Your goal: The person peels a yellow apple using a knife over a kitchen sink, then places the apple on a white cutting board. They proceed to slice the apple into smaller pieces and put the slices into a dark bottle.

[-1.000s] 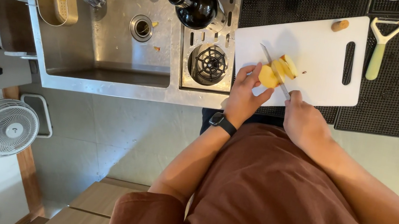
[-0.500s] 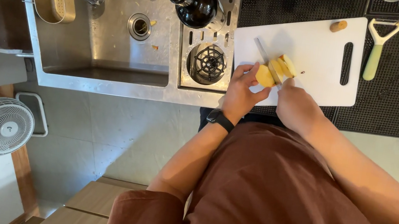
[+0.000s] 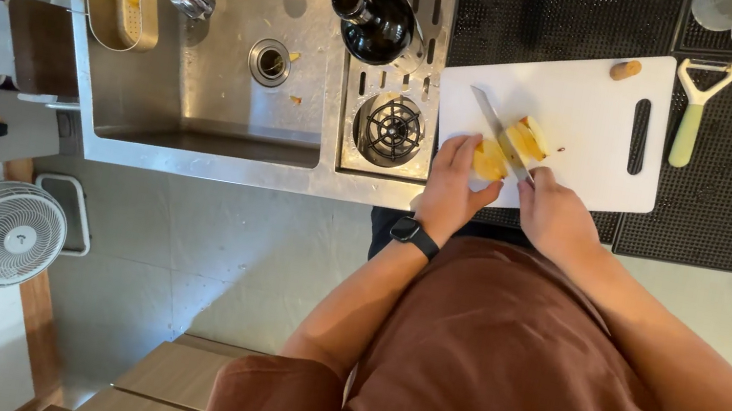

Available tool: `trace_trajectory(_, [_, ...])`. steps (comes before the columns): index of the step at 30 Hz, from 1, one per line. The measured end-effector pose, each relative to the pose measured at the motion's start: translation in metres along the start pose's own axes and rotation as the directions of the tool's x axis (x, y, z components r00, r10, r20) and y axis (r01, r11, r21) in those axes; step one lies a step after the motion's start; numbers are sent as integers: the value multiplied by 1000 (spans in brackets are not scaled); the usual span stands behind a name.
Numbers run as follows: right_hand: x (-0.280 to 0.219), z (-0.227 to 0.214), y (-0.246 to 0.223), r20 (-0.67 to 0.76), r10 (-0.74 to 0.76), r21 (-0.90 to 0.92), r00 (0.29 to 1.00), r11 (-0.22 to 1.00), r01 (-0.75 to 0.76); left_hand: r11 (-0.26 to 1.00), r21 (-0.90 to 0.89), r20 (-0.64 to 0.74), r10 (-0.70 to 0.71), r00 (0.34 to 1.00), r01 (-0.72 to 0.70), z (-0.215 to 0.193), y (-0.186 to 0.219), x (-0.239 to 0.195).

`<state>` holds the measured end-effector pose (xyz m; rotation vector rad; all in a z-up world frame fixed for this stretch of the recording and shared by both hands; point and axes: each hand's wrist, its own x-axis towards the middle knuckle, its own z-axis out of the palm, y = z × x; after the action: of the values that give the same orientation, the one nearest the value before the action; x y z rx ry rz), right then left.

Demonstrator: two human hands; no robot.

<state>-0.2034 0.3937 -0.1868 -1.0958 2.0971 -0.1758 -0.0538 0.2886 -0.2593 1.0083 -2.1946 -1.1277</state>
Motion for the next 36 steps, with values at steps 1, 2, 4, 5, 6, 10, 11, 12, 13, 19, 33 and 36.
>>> trace_trajectory(1, [-6, -2, 0, 0, -3, -3, 1000, 1000, 3, 1000, -1, -4, -1, 1000, 1, 1, -2, -1])
trace_trajectory(2, [-12, -4, 0, -90, -52, 36, 995, 998, 55, 1000, -1, -27, -14, 1000, 14, 3, -5, -1])
trace_trajectory(4, [-22, -13, 2, -189, -103, 62, 977, 991, 117, 1000, -4, -61, -20, 998, 20, -2, 2, 3])
trace_trajectory(5, [-27, -18, 2, -231, -138, 113, 963, 979, 167, 962, -166, -28, -222, 975, 215, -10, 10, 6])
trace_trajectory(6, [-31, -23, 2, -274, -170, 162, 947, 962, 219, 862, -317, 37, -405, 913, 395, -19, 19, 8])
trace_trajectory(10, [-55, -61, -23, -147, -77, 536, 986, 831, 145, 493, -748, 172, -503, 847, 444, -54, 44, 7])
trace_trajectory(11, [-50, -58, -16, -147, -128, 619, 981, 761, 192, 433, -820, 167, -446, 879, 375, -61, 44, 5])
trace_trajectory(12, [-45, -55, -9, -150, -178, 695, 973, 680, 232, 363, -880, 155, -387, 909, 305, -69, 45, 2])
trace_trajectory(13, [-46, -59, -14, -148, -199, 688, 969, 683, 245, 366, -886, 133, -390, 911, 286, -82, 54, 2])
trace_trajectory(19, [-52, -91, -75, -268, -486, 630, 832, 565, 533, 21, -991, 122, -293, 948, 134, -163, 99, -1])
trace_trajectory(33, [-30, -78, -327, -344, -750, -249, 564, 652, 716, 19, -1000, -23, -270, 963, -19, -315, 16, 21])
trace_trajectory(36, [-21, -53, -374, -402, -676, -195, 618, 723, 663, 90, -983, 125, -304, 944, 159, -371, -1, 30])
